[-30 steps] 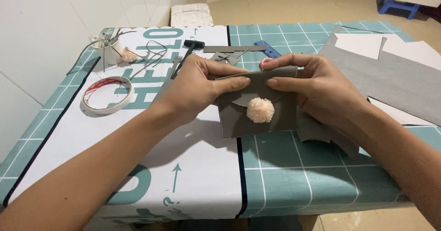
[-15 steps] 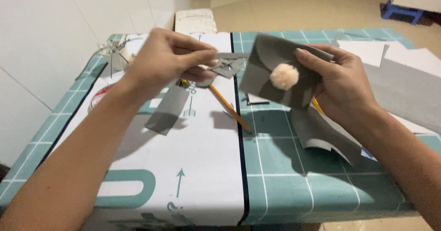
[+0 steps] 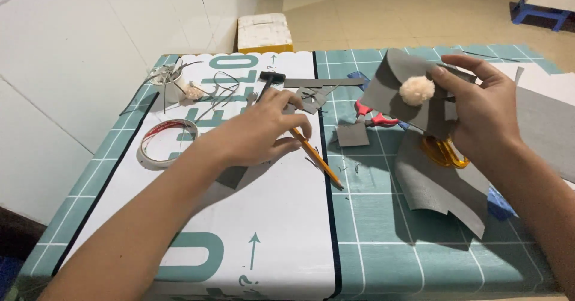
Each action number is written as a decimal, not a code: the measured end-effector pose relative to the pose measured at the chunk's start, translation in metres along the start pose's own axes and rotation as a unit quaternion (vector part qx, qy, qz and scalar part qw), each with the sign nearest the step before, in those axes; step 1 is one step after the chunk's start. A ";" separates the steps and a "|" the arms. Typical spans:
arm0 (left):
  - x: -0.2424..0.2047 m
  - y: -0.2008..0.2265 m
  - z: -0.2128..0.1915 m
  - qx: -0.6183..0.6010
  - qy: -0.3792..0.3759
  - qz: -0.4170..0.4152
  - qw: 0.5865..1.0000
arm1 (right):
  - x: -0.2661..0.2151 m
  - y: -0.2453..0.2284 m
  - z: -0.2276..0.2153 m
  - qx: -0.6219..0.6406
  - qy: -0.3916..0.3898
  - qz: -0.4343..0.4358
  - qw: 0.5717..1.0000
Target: Cutting a piece of material with scissors and marking it with a pencil and ruler for a leather crafting project.
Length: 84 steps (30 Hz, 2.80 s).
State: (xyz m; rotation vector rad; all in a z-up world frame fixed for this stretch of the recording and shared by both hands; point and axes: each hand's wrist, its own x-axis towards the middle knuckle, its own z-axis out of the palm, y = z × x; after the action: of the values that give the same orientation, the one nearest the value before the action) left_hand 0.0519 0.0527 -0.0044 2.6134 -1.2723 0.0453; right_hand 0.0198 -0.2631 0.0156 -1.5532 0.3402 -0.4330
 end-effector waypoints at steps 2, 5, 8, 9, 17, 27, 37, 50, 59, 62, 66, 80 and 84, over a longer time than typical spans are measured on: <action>0.001 -0.004 0.002 0.013 0.005 0.016 1.000 | -0.002 -0.004 0.001 -0.026 0.002 0.003 1.000; 0.004 -0.009 0.007 0.028 0.019 0.041 0.999 | 0.000 -0.011 0.001 -0.091 -0.001 0.033 0.995; 0.008 -0.014 0.014 0.016 0.048 0.041 0.998 | -0.001 -0.016 0.004 -0.180 -0.021 0.061 0.982; 0.010 -0.016 0.017 0.002 0.070 0.031 0.997 | -0.002 -0.018 0.004 -0.230 -0.036 0.060 0.971; 0.009 0.008 0.012 -0.221 0.302 0.082 0.924 | 0.003 0.019 -0.007 -0.410 -0.072 -0.418 0.808; 0.016 0.049 0.025 -0.366 0.264 0.071 0.890 | -0.038 0.017 0.026 -0.203 -0.393 -0.405 0.800; 0.023 -0.004 0.038 -0.069 0.197 -0.083 0.974 | -0.014 0.019 0.007 -0.361 -0.234 -0.501 0.751; 0.018 0.016 0.010 0.033 -0.044 -0.155 0.986 | -0.018 0.025 0.024 -0.505 -0.388 -0.396 0.662; 0.010 0.013 0.012 -0.107 0.170 -0.073 0.977 | -0.025 0.012 0.026 -0.547 -0.374 -0.272 0.698; 0.010 0.006 0.014 -0.091 0.218 -0.074 0.969 | -0.018 0.029 0.023 -0.541 -0.348 -0.306 0.701; 0.023 0.023 -0.006 -0.184 0.101 -0.092 0.973 | -0.013 0.039 0.018 -0.526 -0.308 -0.312 0.729; 0.039 0.079 0.004 -0.103 -0.095 -0.099 0.985 | 0.013 0.041 0.001 -0.345 -0.166 -0.390 0.838; 0.011 0.112 -0.009 -0.112 -0.124 -0.100 0.981 | -0.001 0.030 0.007 -0.359 -0.160 -0.374 0.840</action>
State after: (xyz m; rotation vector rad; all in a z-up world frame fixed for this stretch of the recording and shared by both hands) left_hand -0.0281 -0.0200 0.0278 2.5907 -1.0075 -0.4440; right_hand 0.0241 -0.2574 -0.0146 -2.4541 -0.4598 -0.6750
